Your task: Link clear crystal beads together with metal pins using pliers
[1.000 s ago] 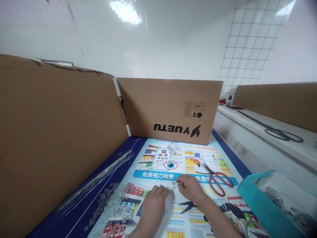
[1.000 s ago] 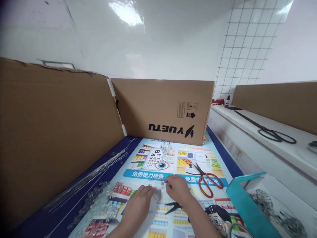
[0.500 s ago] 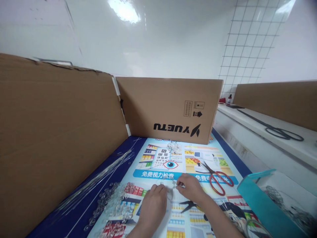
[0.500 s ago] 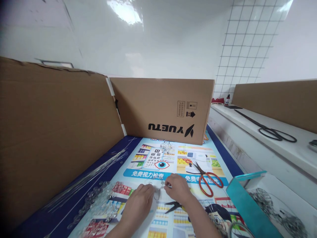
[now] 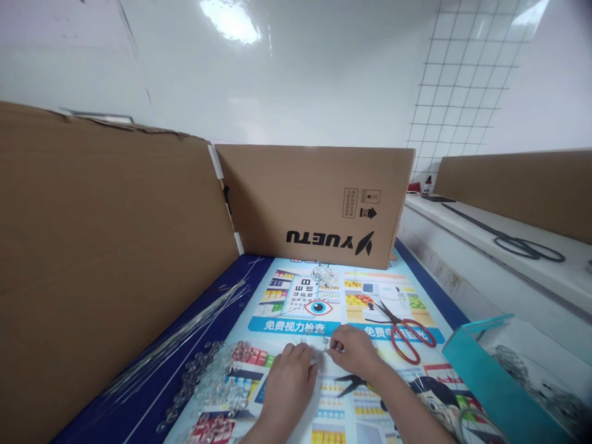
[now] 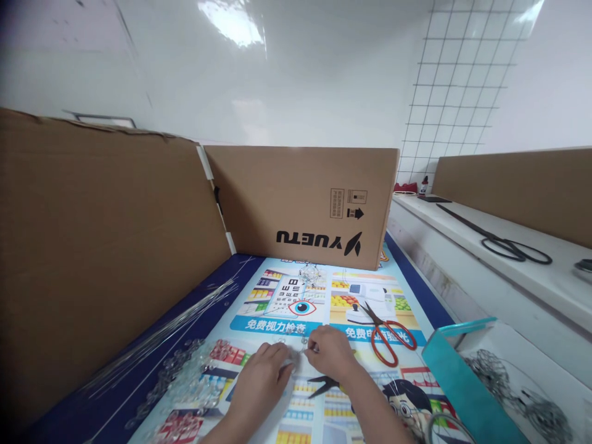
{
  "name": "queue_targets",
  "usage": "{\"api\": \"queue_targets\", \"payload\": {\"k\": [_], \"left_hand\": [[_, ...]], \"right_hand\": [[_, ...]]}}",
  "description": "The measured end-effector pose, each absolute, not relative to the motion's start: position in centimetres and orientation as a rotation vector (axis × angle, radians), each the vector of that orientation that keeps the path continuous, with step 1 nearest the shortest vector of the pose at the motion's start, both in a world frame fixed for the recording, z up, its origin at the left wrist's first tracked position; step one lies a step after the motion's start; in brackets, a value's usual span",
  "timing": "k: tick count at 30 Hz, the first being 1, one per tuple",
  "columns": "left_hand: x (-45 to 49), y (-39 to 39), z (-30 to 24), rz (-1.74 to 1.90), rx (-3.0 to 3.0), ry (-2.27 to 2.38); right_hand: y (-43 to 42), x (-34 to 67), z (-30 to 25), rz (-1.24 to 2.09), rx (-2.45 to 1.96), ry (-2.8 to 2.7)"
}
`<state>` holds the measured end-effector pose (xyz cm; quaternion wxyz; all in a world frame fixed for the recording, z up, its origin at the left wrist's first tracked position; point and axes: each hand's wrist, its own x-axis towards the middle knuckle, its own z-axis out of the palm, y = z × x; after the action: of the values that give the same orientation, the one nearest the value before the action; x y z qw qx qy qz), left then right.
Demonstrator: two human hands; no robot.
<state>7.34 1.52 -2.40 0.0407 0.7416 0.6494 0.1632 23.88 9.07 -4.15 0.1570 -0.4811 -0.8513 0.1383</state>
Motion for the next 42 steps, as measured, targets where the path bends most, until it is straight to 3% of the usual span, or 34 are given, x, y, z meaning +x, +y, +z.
{"api": "queue_targets", "payload": {"k": [42], "left_hand": [[5.8,2.5,-5.6,0.831,2.264,1.802]], "right_hand": [[8.9,24.0,-4.2,0.392,-1.318,-2.426]]}}
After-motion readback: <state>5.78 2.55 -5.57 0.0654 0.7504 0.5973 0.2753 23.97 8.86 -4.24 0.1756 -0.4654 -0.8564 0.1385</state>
